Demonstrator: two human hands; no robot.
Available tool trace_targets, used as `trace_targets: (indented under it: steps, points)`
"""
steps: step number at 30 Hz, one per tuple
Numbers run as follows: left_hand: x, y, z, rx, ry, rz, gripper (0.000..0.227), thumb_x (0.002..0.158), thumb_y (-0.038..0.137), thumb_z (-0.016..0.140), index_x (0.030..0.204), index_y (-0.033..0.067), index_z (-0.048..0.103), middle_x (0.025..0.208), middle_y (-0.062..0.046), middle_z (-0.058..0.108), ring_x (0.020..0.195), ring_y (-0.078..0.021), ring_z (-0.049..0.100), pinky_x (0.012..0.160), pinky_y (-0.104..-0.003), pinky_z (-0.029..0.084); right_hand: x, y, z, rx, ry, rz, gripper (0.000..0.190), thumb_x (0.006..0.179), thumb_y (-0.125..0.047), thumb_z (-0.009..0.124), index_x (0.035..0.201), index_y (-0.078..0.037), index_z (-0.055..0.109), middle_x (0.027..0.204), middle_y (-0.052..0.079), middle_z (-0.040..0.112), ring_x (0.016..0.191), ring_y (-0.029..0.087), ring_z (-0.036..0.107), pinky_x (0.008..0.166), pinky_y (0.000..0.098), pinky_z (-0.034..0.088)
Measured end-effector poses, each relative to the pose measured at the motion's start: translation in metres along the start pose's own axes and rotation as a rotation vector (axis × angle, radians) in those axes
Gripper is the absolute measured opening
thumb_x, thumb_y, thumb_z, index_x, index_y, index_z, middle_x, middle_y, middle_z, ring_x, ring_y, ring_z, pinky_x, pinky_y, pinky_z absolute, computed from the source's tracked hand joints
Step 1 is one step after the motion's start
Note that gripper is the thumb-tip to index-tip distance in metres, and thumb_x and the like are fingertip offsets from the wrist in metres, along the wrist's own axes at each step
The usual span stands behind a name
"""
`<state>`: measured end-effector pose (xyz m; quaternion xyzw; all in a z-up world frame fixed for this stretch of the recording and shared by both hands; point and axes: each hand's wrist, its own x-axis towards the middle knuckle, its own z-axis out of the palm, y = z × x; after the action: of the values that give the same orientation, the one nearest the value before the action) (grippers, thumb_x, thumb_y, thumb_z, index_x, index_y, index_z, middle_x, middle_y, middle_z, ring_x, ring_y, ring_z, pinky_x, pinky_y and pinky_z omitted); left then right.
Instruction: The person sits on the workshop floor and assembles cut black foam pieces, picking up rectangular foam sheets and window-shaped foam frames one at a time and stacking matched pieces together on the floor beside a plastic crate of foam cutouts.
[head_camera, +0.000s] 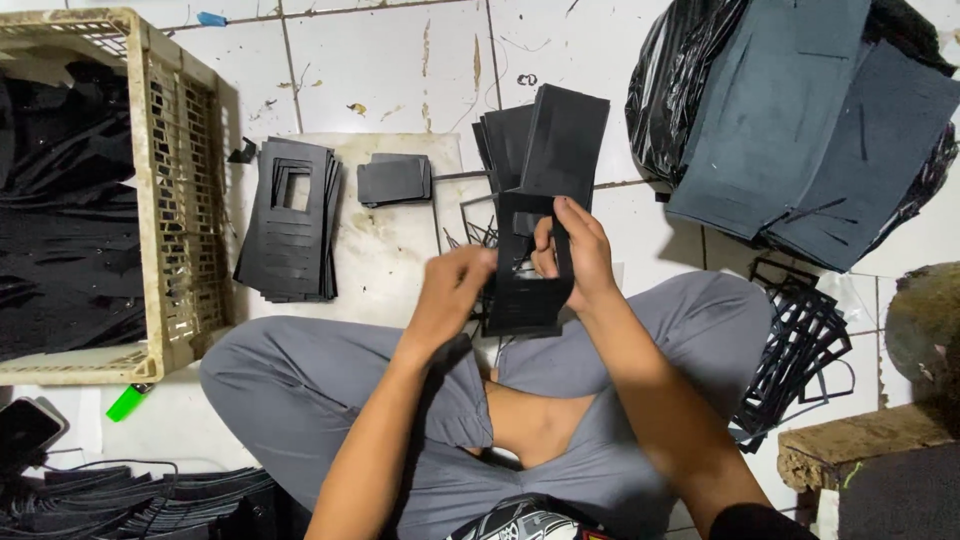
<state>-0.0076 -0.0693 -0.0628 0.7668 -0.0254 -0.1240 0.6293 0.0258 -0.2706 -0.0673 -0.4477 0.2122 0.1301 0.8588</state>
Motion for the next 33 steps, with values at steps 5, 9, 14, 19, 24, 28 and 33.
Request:
trace_targets:
  steps: [5, 9, 14, 19, 24, 28, 33]
  points:
    - [0.000, -0.015, -0.004, -0.154, -0.032, -0.124, 0.044, 0.103, 0.036, 0.061, 0.065, 0.0134, 0.066, 0.057, 0.002, 0.057, 0.062, -0.0121, 0.052, 0.062, -0.029, 0.045, 0.020, 0.026, -0.024, -0.016, 0.068, 0.035, 0.026, 0.109, -0.033, 0.051, 0.104, -0.009, 0.060, 0.070, 0.017, 0.062, 0.044, 0.027, 0.060, 0.042, 0.0338, 0.048]
    - [0.004, 0.008, -0.008, -0.062, -0.133, -0.225, 0.022, 0.081, 0.029, 0.083, 0.089, 0.0093, 0.080, 0.066, -0.011, 0.072, 0.064, -0.0181, 0.058, 0.063, -0.033, 0.050, 0.011, 0.009, -0.002, -0.056, 0.081, 0.042, 0.044, 0.108, -0.042, 0.050, 0.087, -0.006, 0.063, 0.065, 0.017, 0.064, 0.054, 0.026, 0.068, 0.052, 0.0321, 0.055]
    - [0.011, -0.014, 0.000, -0.006, 0.046, -0.193, 0.022, 0.088, 0.026, 0.081, 0.080, 0.0069, 0.074, 0.059, -0.010, 0.065, 0.059, -0.0183, 0.057, 0.057, -0.032, 0.046, -0.013, -0.010, 0.030, -0.084, 0.089, 0.075, 0.029, 0.105, -0.041, 0.055, 0.107, -0.013, 0.063, 0.090, 0.008, 0.065, 0.077, 0.019, 0.064, 0.071, 0.0280, 0.053]
    - [0.022, -0.008, -0.005, -0.314, 0.425, -0.293, 0.015, 0.095, 0.020, 0.073, 0.101, 0.0070, 0.076, 0.067, 0.006, 0.056, 0.066, -0.0062, 0.051, 0.061, -0.018, 0.039, -0.010, 0.019, -0.001, -0.696, -0.218, -0.093, 0.031, 0.096, -0.026, 0.073, 0.125, -0.016, 0.073, 0.089, 0.000, 0.065, 0.086, 0.012, 0.059, 0.082, 0.0267, 0.051]
    - [0.024, -0.038, 0.003, -0.495, 0.328, -0.498, 0.061, 0.086, 0.032, 0.086, 0.128, -0.0050, 0.062, 0.111, -0.026, 0.071, 0.099, -0.0340, 0.072, 0.086, -0.045, 0.062, -0.005, 0.036, -0.017, -0.974, -0.238, -0.296, 0.028, 0.099, -0.016, 0.068, 0.126, -0.015, 0.072, 0.080, 0.006, 0.073, 0.079, 0.017, 0.070, 0.076, 0.0341, 0.056]
    - [0.016, -0.018, 0.009, -0.418, 0.356, -0.370, 0.039, 0.078, 0.023, 0.093, 0.104, -0.0006, 0.076, 0.085, -0.010, 0.075, 0.078, -0.0144, 0.068, 0.069, -0.033, 0.058, -0.017, 0.021, 0.006, -0.932, -0.251, -0.275, 0.025, 0.100, -0.012, 0.060, 0.123, -0.012, 0.070, 0.083, 0.011, 0.074, 0.080, 0.020, 0.067, 0.078, 0.0397, 0.055]
    - [0.018, -0.016, 0.005, -0.312, 0.465, -0.349, 0.021, 0.081, 0.016, 0.088, 0.091, 0.0015, 0.077, 0.074, -0.005, 0.071, 0.070, -0.0119, 0.061, 0.064, -0.027, 0.052, -0.019, 0.027, 0.006, -0.948, -0.369, -0.225, 0.032, 0.097, -0.008, 0.056, 0.128, -0.009, 0.065, 0.083, 0.010, 0.069, 0.081, 0.021, 0.063, 0.079, 0.0420, 0.053]
